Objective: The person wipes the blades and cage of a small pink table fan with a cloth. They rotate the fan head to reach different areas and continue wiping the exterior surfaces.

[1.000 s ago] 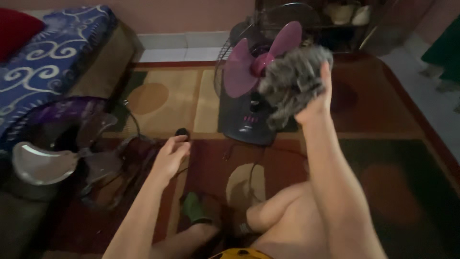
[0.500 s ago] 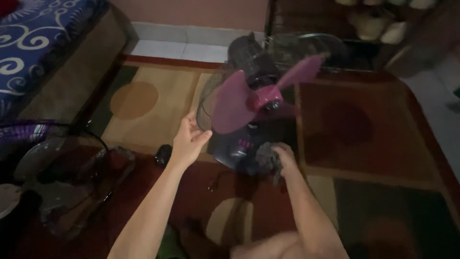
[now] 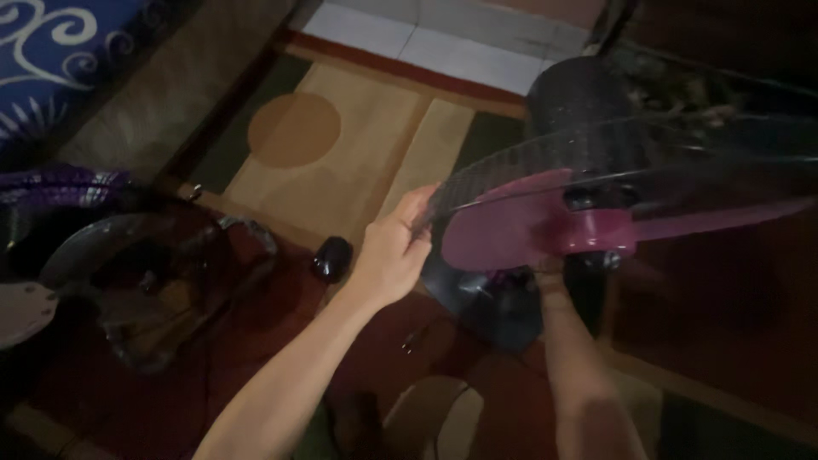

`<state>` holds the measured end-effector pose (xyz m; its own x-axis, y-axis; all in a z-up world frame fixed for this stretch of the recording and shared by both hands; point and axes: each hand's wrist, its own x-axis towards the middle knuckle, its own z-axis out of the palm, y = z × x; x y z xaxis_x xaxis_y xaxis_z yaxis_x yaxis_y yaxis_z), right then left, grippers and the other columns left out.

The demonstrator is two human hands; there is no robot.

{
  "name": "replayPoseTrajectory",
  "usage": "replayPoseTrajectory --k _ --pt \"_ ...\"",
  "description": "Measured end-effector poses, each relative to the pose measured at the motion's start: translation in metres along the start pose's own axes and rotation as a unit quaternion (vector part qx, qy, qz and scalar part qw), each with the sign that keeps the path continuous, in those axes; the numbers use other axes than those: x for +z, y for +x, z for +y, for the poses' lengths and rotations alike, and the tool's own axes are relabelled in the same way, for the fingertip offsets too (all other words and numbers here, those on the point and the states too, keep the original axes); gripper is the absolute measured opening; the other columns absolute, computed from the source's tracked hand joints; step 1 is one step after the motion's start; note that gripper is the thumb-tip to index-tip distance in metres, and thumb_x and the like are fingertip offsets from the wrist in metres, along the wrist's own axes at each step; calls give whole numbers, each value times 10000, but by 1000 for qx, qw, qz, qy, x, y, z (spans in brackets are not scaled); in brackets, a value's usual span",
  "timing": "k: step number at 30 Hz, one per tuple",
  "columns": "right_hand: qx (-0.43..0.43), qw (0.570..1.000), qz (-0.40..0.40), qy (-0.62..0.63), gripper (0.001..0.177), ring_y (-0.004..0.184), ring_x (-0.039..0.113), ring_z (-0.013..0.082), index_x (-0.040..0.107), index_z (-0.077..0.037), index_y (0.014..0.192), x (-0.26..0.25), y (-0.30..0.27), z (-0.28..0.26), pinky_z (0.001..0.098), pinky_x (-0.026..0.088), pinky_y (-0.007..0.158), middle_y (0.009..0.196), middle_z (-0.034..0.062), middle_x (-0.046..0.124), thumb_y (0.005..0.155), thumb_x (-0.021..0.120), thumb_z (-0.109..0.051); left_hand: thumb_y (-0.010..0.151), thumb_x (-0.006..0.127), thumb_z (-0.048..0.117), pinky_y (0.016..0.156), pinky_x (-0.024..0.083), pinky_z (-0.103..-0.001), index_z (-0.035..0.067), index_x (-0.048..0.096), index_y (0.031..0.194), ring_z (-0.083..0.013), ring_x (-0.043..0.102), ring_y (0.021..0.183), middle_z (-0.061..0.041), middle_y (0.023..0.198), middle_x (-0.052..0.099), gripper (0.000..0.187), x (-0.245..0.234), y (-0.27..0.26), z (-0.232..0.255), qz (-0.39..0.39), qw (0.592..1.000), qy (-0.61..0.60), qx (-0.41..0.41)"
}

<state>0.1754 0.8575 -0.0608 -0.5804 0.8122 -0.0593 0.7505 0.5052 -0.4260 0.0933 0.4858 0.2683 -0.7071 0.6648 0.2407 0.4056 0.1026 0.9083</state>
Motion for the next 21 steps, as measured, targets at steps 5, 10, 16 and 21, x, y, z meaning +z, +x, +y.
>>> replayPoseTrajectory --k 5,10,16,21 --pt "-24 996 -30 -76 714 1185 596 313 421 -80 1404 2 2 -5 422 513 979 1328 178 597 814 787 -248 919 524 -53 1004 531 -381 120 493 1440 -335 672 1235 -185 1309 686 550 -16 -16 17 0 999 21 -36" --pt "-18 987 -83 -139 658 1181 600 321 464 -83 1367 -4 -22 -7 431 512 980 1309 177 612 817 776 -268 927 535 -73 1042 527 -400 79 513 1395 -348 633 1301 -194 1342 676 493 -44 -31 27 24 999 25 7" --pt "-110 981 -68 -143 594 1176 604 332 516 -88 1321 24 -64 -40 443 510 982 1286 176 630 821 762 -293 943 533 -11 939 571 -392 136 529 1401 -326 715 1158 -163 1265 722 481 -82 -52 54 11 993 100 -59" --pt "-191 975 13 -114 546 1172 607 341 560 -91 1284 52 -96 -81 452 509 983 1267 176 644 824 751 -314 961 529 -33 962 546 -420 77 515 1435 -384 630 1242 -233 1292 699 487 -110 -69 62 15 993 115 30"
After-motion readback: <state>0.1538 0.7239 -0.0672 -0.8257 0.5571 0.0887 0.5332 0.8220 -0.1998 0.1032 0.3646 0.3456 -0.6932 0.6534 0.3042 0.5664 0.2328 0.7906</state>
